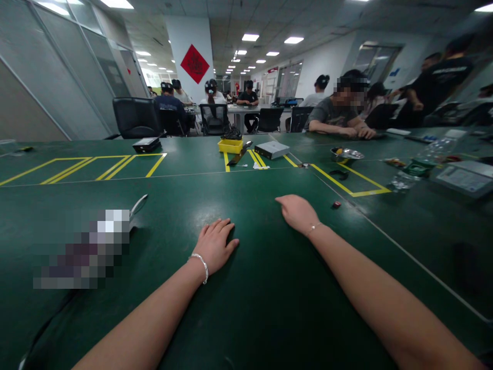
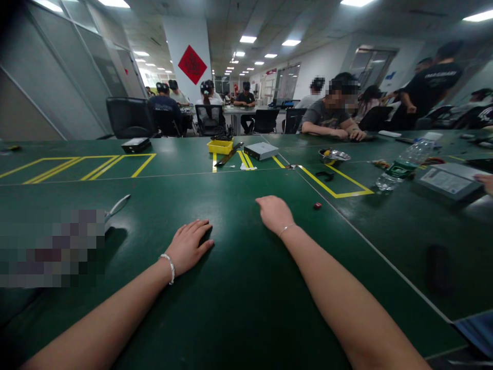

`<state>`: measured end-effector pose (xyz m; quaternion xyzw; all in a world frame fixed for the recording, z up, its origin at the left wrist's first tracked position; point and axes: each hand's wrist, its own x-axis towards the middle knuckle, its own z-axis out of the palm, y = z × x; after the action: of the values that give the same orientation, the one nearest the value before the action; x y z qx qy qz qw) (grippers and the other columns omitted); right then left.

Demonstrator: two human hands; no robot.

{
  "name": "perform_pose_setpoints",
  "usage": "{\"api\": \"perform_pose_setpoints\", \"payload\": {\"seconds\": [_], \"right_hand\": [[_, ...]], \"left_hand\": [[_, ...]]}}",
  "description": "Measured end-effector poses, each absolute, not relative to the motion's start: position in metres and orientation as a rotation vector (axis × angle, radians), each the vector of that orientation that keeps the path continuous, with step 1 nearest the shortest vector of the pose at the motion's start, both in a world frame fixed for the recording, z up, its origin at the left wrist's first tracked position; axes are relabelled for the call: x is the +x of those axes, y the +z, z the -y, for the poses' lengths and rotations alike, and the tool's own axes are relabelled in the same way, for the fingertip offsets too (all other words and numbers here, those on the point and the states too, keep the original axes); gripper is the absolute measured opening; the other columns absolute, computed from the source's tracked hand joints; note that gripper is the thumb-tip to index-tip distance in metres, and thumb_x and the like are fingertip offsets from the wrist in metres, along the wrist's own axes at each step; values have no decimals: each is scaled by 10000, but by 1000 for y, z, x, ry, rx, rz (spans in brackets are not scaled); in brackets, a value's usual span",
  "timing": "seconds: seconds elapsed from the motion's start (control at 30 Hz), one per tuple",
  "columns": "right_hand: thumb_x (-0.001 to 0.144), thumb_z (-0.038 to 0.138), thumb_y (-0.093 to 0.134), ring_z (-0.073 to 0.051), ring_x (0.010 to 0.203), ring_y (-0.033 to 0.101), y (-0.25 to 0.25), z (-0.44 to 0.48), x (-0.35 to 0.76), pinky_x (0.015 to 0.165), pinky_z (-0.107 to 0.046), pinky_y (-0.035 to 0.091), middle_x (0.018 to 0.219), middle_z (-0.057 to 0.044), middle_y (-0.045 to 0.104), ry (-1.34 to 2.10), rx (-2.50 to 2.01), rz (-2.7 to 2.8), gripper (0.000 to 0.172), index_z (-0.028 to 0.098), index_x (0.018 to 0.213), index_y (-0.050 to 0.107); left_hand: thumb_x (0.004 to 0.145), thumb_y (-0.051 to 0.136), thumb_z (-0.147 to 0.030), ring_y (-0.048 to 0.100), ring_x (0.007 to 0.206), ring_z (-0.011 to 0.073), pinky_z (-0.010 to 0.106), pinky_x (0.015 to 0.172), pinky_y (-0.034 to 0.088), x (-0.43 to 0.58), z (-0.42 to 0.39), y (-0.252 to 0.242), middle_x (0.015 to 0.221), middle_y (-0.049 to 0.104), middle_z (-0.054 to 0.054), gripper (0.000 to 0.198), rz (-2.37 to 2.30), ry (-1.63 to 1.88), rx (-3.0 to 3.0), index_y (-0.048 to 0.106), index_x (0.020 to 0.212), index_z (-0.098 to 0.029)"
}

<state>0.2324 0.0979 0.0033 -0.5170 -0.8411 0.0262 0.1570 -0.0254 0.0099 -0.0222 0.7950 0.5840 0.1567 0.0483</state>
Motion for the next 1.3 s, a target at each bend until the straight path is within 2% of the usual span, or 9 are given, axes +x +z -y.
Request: {"api": "perform_pose_setpoints", "payload": {"seconds": [0.03,0.13,0.27,0.43,0.63,0.8,0.97,1.1,1.3], "right_hand": [[775,101,368,-256,1126,385,6,-106,255,975,-407,227,1180,-189,489,9,-1611,2329,402,59,1145,519],[740,59,369,-280,1142,359,4,-122,315,932,-432,279,1218,-186,448,-225,-2088,2068,435,105,1140,534],[719,73,387,-267,1018,488,-7,-128,358,821,-381,393,1131,-161,523,-140,-2411,1912,439,164,1106,573],[727,123,407,-292,911,543,-8,-129,363,715,-383,430,1024,-174,579,-67,-2505,1733,365,146,1024,619],[773,294,427,-302,916,521,-6,-126,364,698,-406,425,1021,-158,578,-84,-2485,1570,342,194,1052,598],[787,271,391,-302,912,522,-9,-123,364,704,-411,404,1027,-141,580,-55,-2442,1449,344,214,1070,578],[806,260,362,-289,868,530,-4,-123,354,742,-435,346,940,-136,604,-153,-2376,1449,318,193,1033,575],[799,258,403,-217,822,514,8,-119,313,695,-320,356,913,-140,598,-194,-1966,1849,276,132,974,576],[790,235,450,-154,745,494,11,-69,191,683,-275,346,811,-50,585,-107,-1241,2429,141,164,856,552]], "left_hand": [[812,398,-402,321,1214,265,489,973,248,-25,-10,-22,1303,414,70,417,-1779,474,2422,449,1184,-223],[814,387,-410,315,1220,261,487,979,241,-25,-10,-22,1313,404,61,422,-1774,465,2419,440,1191,-228],[812,387,-416,317,1219,261,484,981,238,-25,-10,-22,1311,407,59,420,-1783,458,2414,446,1184,-229],[813,384,-411,319,1218,260,483,979,242,-25,-9,-20,1313,406,59,421,-1783,442,2415,445,1185,-224],[817,371,-417,308,1224,253,476,981,248,-25,-9,-19,1315,403,50,428,-1797,416,2426,436,1190,-219],[816,370,-423,312,1222,240,456,988,246,-25,-10,-22,1319,397,37,424,-1816,411,2440,428,1192,-235],[815,373,-426,319,1216,244,459,987,243,-25,-10,-22,1308,411,40,423,-1807,422,2434,431,1188,-235],[812,387,-422,324,1210,251,471,981,237,-24,-10,-21,1295,423,46,408,-1786,472,2407,441,1170,-233],[824,379,-412,422,1123,231,494,967,222,-22,-7,-14,1144,542,39,311,-1676,574,2331,480,1066,-244]]}}
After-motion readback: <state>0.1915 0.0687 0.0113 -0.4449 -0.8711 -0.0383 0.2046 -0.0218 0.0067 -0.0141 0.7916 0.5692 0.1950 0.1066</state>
